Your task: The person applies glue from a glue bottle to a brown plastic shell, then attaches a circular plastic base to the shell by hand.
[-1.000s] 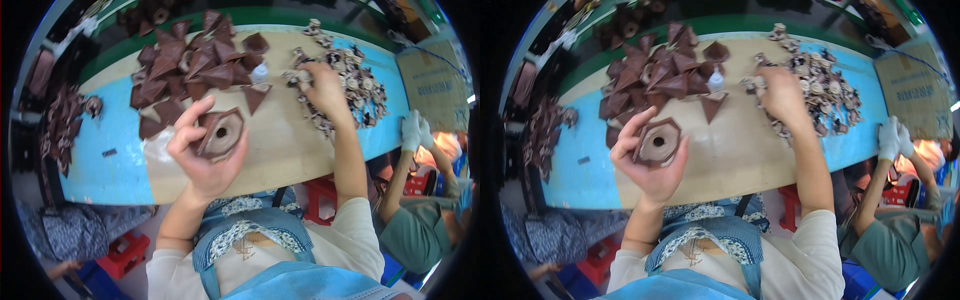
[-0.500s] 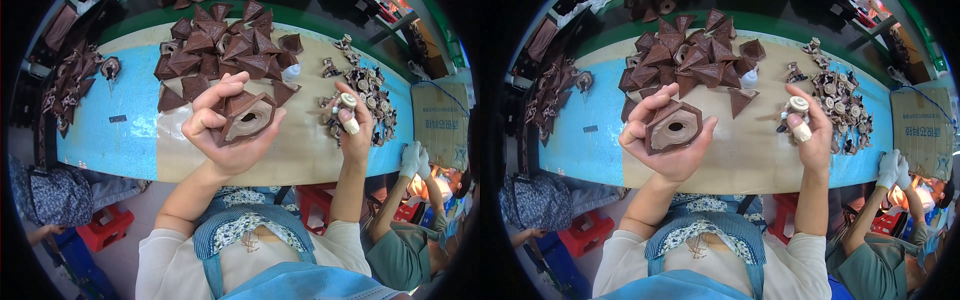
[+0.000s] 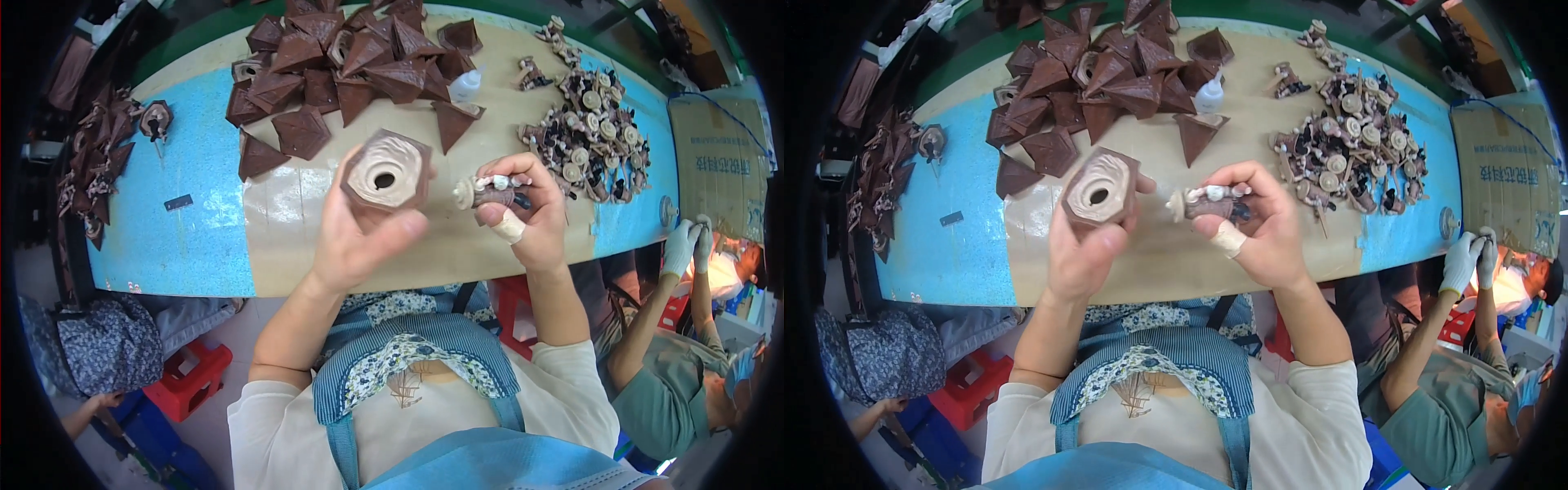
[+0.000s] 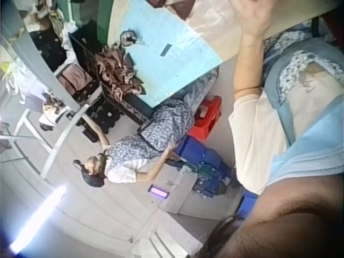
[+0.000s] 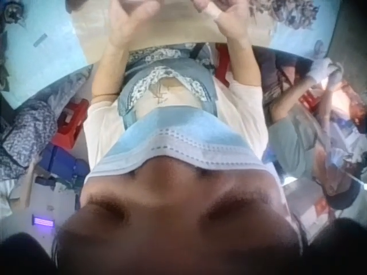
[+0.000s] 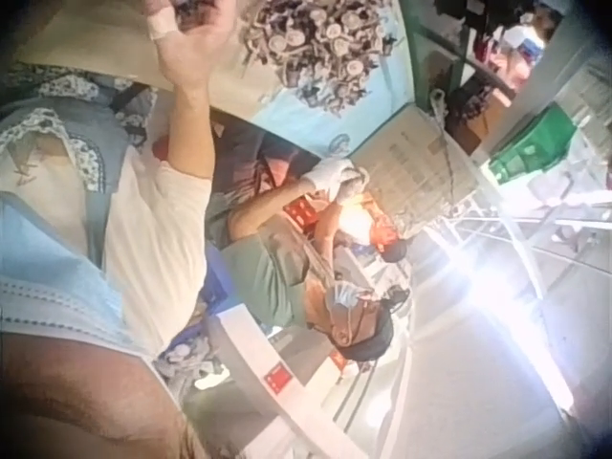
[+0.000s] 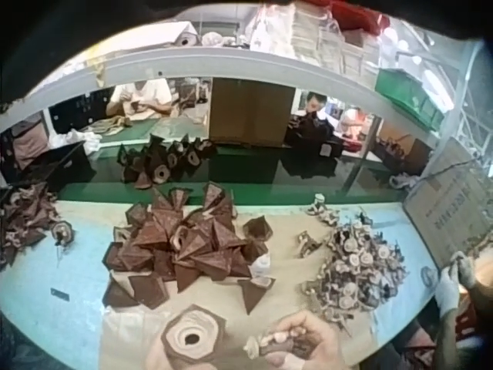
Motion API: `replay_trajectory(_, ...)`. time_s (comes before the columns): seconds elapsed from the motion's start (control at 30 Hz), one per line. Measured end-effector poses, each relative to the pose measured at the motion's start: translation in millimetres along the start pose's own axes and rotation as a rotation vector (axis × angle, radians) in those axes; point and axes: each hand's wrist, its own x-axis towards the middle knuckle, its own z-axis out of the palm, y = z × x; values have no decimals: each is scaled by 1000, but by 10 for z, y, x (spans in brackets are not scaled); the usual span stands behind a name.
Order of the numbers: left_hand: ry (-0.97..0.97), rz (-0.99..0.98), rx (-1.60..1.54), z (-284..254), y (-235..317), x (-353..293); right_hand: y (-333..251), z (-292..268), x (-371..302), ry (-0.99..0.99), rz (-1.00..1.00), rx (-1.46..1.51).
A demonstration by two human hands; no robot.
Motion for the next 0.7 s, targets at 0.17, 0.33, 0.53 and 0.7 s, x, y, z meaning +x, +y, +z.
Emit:
replay_trajectory(0.17,-18,-11,321,119,-131,-90,96,75,-128,-37,-142,-116)
replay_trajectory(0.33,69,150,325,210,-293,-184,154,166,-264,-47,-33,-136)
replay_trajectory(0.53,-1,246,468,200,-367,-206,187,162,-340,-40,277,345)
replay_trajectory(0.7,19,126,325,194,-331,-173,188,180,-326,-30,228,355)
